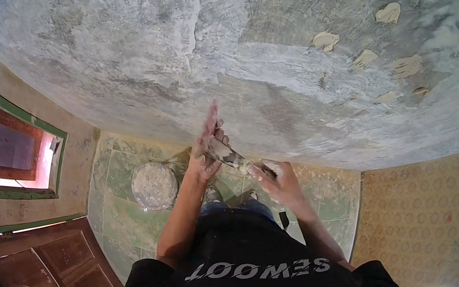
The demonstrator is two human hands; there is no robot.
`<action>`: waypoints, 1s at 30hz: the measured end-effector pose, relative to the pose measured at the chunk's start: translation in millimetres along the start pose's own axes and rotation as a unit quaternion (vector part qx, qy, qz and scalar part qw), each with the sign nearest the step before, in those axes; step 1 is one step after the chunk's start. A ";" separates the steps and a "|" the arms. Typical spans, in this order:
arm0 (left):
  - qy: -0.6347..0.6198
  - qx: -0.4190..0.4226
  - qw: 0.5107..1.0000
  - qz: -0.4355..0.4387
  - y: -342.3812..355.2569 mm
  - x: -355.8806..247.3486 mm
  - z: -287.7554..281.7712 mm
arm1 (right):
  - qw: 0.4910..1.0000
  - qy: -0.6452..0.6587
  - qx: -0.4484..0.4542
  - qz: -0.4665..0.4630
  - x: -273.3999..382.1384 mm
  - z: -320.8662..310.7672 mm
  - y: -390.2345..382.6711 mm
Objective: The person applies wall putty to a damaged wall using a putty knife and a scraper.
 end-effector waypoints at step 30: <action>0.575 -0.068 0.771 0.266 -50.9 18.5 25.8 | 0.988 0.014 -0.126 0.088 -22.4 7.9 -4.3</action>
Point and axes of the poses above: each hand's wrist, its own y-axis towards the middle knuckle, its own z-axis out of the palm, x = y × z, the point moved 2 cm from there along y, towards the middle knuckle, and after that the axes turned 3 degrees about y, right-handed, at the moved point
